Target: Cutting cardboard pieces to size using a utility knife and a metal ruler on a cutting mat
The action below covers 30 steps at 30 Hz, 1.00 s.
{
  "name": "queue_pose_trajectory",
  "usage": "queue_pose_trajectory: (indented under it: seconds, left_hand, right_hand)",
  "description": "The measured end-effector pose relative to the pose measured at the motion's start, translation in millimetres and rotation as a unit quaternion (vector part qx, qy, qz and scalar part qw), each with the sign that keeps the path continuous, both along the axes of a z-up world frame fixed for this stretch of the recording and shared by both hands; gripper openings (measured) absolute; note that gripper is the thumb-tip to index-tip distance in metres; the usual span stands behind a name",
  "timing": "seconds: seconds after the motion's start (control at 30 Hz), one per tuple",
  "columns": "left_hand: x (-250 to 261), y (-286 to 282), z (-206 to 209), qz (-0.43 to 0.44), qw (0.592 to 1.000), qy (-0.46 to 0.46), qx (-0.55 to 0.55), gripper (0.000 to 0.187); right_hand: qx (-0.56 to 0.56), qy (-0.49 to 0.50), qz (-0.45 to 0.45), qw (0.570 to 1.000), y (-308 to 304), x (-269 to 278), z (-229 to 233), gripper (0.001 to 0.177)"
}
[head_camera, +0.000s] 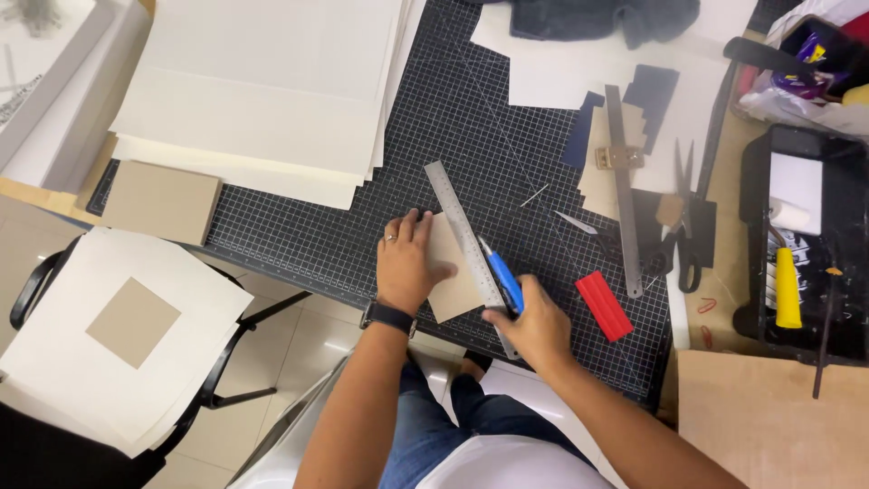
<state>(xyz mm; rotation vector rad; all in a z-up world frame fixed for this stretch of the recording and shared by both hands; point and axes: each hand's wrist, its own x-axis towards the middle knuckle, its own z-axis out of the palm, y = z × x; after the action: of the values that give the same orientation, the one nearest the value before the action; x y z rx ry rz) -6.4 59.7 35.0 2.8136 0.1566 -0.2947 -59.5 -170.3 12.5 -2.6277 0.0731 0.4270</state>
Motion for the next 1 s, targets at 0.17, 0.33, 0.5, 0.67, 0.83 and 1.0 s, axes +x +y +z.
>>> queue_pose_trajectory:
  seconds: [0.17, 0.33, 0.5, 0.67, 0.83, 1.0]
  left_hand:
    - [2.3, 0.9, -11.0, 0.0, 1.0, 0.012, -0.011, 0.105]
    - [0.3, 8.8, -22.4, 0.018, 0.999, 0.004, -0.031, 0.114]
    - [5.0, 28.9, -52.0, 0.087, 0.986, -0.016, -0.144, 0.084]
    - [-18.9, 55.7, -7.1, 0.147, 0.916, -0.039, -0.37, 0.037]
    - [-30.0, 89.4, 7.4, 0.182, 0.883, -0.029, -0.43, 0.028]
    - [-31.4, 121.6, -3.8, 0.169, 0.86, -0.086, -0.473, 0.027]
  right_hand:
    - [-0.03, 0.034, -0.085, 0.995, -31.3, 43.4, 6.4, 0.066]
    - [-0.072, -0.033, -0.129, 0.988, -65.9, 75.5, 9.1, 0.066]
    - [0.061, -0.098, -0.162, 0.98, -42.0, 61.7, 10.0, 0.048]
    - [0.165, -0.015, -0.1, 0.981, 28.1, 46.3, 19.9, 0.041]
    - [0.313, 0.022, -0.09, 0.945, 69.4, 46.3, 22.6, 0.037]
    - [0.384, -0.007, -0.12, 0.916, 94.8, 53.6, 12.2, 0.042]
